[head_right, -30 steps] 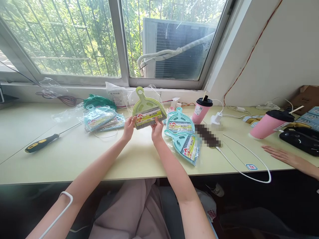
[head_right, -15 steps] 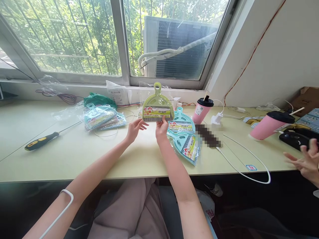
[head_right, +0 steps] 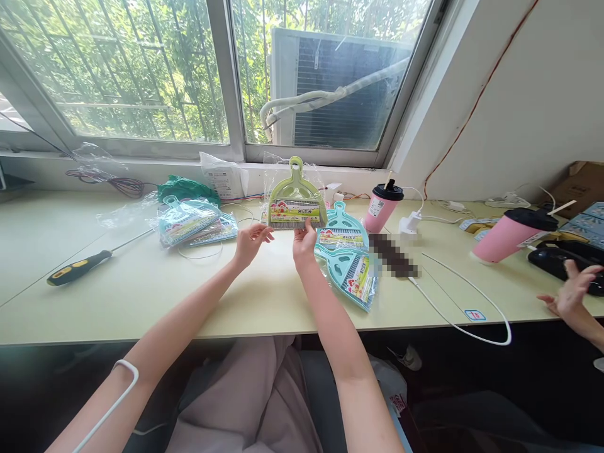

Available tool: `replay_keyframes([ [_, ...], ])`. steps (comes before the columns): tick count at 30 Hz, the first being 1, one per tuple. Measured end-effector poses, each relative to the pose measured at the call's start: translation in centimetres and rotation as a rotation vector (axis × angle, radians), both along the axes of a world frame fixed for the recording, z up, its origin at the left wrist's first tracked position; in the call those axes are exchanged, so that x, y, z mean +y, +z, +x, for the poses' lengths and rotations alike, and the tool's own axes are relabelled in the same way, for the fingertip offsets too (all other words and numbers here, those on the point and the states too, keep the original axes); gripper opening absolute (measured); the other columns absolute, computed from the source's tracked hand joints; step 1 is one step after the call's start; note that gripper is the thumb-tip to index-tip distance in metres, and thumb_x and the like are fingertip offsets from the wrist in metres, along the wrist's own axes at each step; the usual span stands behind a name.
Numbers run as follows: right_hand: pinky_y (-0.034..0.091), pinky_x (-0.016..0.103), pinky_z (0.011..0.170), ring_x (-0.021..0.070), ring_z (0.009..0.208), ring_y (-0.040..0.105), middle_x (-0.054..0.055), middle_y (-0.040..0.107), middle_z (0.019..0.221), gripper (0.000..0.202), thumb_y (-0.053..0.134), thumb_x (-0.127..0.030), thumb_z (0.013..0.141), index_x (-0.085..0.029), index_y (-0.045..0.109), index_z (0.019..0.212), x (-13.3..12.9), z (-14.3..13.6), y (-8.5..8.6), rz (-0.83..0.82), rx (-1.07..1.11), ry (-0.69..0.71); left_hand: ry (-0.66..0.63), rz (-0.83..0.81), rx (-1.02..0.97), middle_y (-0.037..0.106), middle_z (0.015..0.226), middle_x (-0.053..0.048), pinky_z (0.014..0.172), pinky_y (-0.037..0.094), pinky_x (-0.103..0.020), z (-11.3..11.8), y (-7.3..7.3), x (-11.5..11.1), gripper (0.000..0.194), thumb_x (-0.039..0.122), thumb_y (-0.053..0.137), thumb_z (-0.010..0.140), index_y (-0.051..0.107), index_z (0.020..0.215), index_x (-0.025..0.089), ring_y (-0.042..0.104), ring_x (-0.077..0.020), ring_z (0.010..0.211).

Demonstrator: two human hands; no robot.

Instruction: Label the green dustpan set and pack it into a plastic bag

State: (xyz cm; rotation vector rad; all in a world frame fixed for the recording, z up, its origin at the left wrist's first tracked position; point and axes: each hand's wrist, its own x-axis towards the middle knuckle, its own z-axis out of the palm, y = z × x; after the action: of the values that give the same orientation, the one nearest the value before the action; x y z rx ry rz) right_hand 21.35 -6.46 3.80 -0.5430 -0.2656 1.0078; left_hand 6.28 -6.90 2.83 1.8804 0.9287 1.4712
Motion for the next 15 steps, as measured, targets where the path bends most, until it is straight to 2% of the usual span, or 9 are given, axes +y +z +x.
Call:
replay_keyframes([
  [3,0.061,0.027,0.09,0.0133,0.103,0.073,0.005,0.077,0.106,0.022,0.057,-0.025,0.096,-0.019,0.067,0.115,0.0,0.2,0.0,-0.026,-0.009,0.016,-0.033,-0.007,-0.017,0.073,0.068,-0.004,0.062,0.056,-0.029,-0.2,0.2,-0.2,0.052,0.067,0.046,0.09,0.066,0.08,0.02,0.068,-0.0157,0.059],
  [6,0.062,0.027,0.09,0.0137,0.104,0.072,0.005,0.077,0.107,0.021,0.057,-0.025,0.096,-0.018,0.068,0.113,0.0,0.3,-0.1,-0.021,-0.024,0.046,0.046,-0.048,-0.08,0.071,0.066,-0.005,0.06,0.054,-0.027,-0.7,0.7,0.1,0.067,0.071,0.023,0.094,0.064,0.081,0.02,0.068,-0.0145,0.058],
  [8,0.061,0.029,0.093,0.0138,0.104,0.072,0.005,0.077,0.108,0.023,0.058,-0.024,0.095,-0.018,0.067,0.115,-0.1,0.2,-0.1,0.004,-0.035,0.083,0.071,-0.088,-0.122,0.072,0.073,-0.005,0.059,0.055,-0.026,-1.0,1.0,0.6,0.063,0.072,0.03,0.092,0.064,0.09,0.019,0.069,-0.0146,0.062],
  [11,0.059,0.029,0.097,0.0137,0.105,0.072,0.005,0.076,0.109,0.025,0.06,-0.023,0.094,-0.019,0.066,0.118,-0.1,-0.1,-0.1,0.045,-0.062,0.136,0.019,-0.119,-0.141,0.073,0.084,-0.006,0.057,0.057,-0.025,-1.2,1.2,1.4,0.054,0.068,0.054,0.084,0.063,0.103,0.018,0.07,-0.0154,0.068],
  [15,0.059,0.032,0.098,0.0143,0.105,0.072,0.004,0.076,0.108,0.026,0.057,-0.025,0.095,-0.021,0.066,0.119,-0.1,-0.2,-0.3,0.048,-0.082,0.137,0.013,-0.105,-0.145,0.073,0.085,-0.006,0.057,0.06,-0.026,-1.0,1.0,1.5,0.042,0.053,0.061,0.083,0.066,0.104,0.016,0.069,-0.0148,0.071],
])
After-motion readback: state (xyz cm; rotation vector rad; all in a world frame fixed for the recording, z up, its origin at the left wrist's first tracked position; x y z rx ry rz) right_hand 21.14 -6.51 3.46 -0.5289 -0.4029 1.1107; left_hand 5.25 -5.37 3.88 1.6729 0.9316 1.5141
